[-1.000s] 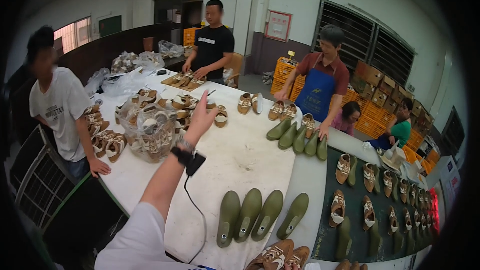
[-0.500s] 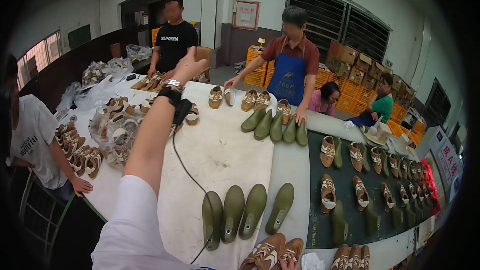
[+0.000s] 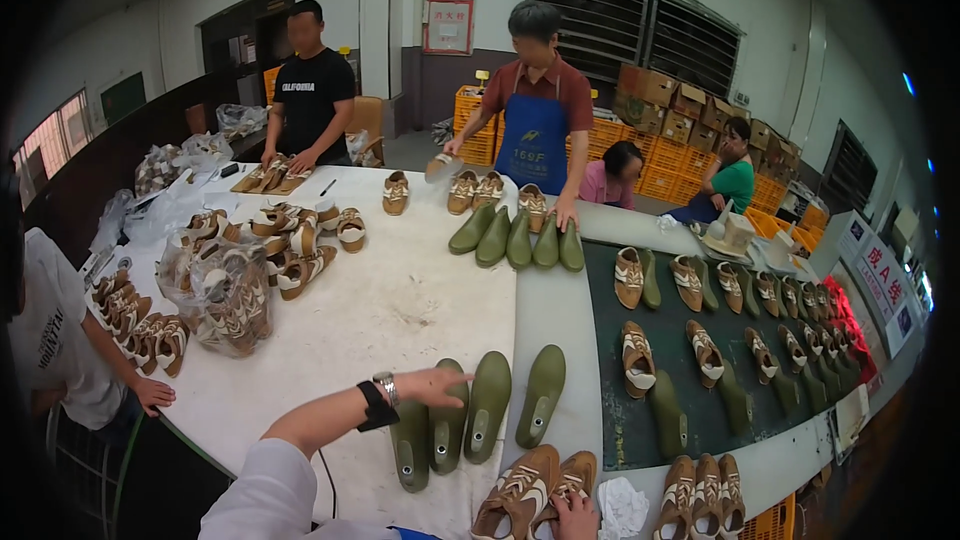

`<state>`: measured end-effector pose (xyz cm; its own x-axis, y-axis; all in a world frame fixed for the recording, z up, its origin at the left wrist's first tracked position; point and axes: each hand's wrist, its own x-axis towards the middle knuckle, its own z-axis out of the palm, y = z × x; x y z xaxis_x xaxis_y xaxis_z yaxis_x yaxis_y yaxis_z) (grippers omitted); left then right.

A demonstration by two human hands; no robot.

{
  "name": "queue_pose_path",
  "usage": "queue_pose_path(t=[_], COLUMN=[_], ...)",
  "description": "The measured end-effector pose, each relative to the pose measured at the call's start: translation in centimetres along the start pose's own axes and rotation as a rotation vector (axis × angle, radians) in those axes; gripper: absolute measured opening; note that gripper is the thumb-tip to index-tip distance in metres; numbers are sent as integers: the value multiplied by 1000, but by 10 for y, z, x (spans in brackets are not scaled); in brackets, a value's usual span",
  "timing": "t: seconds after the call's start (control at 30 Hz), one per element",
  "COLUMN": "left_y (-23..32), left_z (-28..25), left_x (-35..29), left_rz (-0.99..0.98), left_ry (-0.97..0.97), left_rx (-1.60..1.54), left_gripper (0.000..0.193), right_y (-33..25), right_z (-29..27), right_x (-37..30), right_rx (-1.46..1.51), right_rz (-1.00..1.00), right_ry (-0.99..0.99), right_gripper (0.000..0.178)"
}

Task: The recorder is assembling components of shoes on lasts and placing them onto a conveyor belt system in a factory setting.

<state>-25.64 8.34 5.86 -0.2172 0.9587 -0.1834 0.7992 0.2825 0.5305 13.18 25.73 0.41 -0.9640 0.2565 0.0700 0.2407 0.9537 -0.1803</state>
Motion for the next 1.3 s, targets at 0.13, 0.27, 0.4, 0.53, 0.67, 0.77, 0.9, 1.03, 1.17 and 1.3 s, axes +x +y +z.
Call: queue_pose_path(t=[0.13,0.27,0.4,0.53,0.67,0.77,0.9,1.03,1.17,1.3], left_y=[18,35,26,33,41,21,21,29,22,30], left_z=[60,87,99,94,78,88,87,82,80,79], left_x=[8,1,-7,-11,-11,-9,-6,0,8,12], left_rz=[-33,-228,-204,-265,-340,-240,-151,-177,-229,-302], left_ry=[7,163,335,368,-9,-62,-11,-73,-155,-145], left_rx=[-1,71,49,25,-38,52,-12,11,-59,-68], left_gripper=[71,72,68,74,92,93,96,96,91,89], right_y=[4,-1,2,3,7,2,3,-2,-1,-1], right_z=[6,8,15,14,19,16,16,12,13,19], right_x=[1,-1,-5,-1,-1,3,3,3,3,3], right_rx=[-40,-34,-83,-73,-53,-44,-29,-14,-20,-49], right_rz=[-23,-65,-9,-45,-30,-21,-40,-43,35,8], right_ry=[3,39,-13,-26,-85,-86,-38,-26,-120,-91], right_gripper=[62,63,62,60,60,62,64,63,63,65])
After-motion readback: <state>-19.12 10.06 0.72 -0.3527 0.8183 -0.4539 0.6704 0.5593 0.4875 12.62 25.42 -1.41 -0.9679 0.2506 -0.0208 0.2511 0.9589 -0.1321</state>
